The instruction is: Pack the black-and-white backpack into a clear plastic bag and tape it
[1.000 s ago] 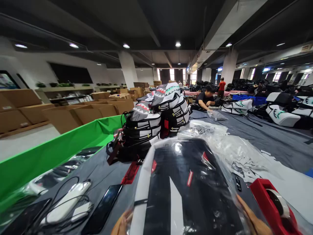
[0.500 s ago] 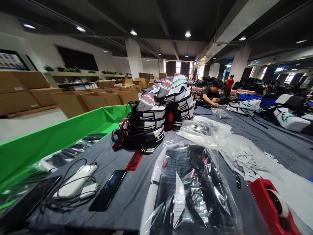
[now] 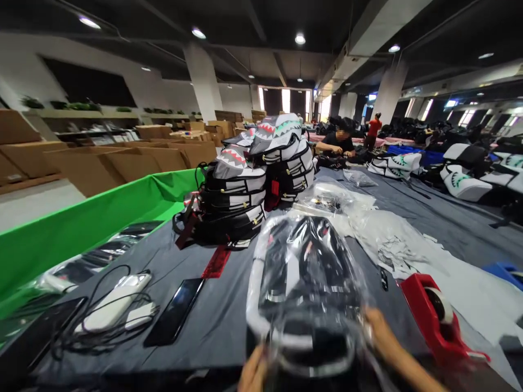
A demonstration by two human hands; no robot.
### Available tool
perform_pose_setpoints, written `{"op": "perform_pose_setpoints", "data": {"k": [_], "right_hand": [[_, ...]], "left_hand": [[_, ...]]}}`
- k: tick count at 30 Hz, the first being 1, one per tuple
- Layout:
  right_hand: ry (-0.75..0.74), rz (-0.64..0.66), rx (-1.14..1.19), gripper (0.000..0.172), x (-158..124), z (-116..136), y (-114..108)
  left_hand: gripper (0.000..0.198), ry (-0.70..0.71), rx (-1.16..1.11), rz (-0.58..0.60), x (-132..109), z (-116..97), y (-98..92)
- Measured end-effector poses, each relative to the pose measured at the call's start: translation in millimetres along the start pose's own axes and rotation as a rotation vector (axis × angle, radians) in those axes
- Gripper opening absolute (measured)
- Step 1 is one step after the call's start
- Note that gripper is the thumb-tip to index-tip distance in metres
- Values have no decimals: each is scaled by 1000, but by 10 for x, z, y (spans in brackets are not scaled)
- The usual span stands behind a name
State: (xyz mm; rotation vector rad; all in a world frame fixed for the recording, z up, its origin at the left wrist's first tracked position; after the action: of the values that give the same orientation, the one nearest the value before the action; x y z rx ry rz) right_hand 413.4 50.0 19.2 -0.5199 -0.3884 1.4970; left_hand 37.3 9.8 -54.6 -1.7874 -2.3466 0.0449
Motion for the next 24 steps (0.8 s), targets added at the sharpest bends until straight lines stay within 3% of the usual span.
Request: {"op": "perform_pose_setpoints", "data": {"k": [2, 3, 5, 6, 7, 8, 9, 11, 12, 14, 17, 20, 24], "right_hand": [[-76, -51, -114, 44, 180, 241, -200], [-120, -139, -145, 39, 254, 345, -374], [-121, -312, -199, 35, 331, 398, -705], [-85, -343, -211, 33, 331, 349, -805], [-28, -326, -206, 33, 312, 254, -843], [44, -265, -175, 36, 274, 125, -821], [120, -179, -117, 40, 218, -17, -748], [236, -1, 22, 50, 77, -253, -509], [260, 67, 71, 53, 10, -320, -378], [248, 126, 80, 54, -86, -366, -162], [222, 58, -64, 63, -159, -367, -20], [208, 18, -213, 60, -224, -364, 17], [257, -38, -319, 48, -305, -411, 21]], "left_hand": [[44, 53, 44, 45, 64, -168, -169], [40, 87, 95, -35, 124, -238, -349], [34, 59, 180, -393, 130, -257, -803], [36, 5, 184, -505, 69, -203, -915], [39, -61, 143, -541, -14, -118, -917], [43, -141, 78, -510, -113, -15, -814], [50, -223, -6, -400, -217, 80, -595], [66, -350, -145, -112, -445, 154, 26], [68, -350, -176, 34, -524, 100, 365], [67, -217, -168, 220, -533, -137, 957], [74, -137, -181, 326, -338, -388, 1597], [66, -245, -286, 380, -168, -396, 1919], [52, -289, -318, 487, -186, -371, 1950]]}}
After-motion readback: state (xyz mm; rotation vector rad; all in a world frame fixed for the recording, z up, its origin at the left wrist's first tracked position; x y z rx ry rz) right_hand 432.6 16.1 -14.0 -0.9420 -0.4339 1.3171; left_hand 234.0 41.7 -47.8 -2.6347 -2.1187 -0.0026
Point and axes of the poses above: each hand's wrist, its own x-axis towards the middle knuckle, its own y-axis out of the palm, z = x × y, the point moved 8 cm from there along x, towards the middle knuckle, and after that the axes turned 12 degrees about y, right-handed, at the moved point
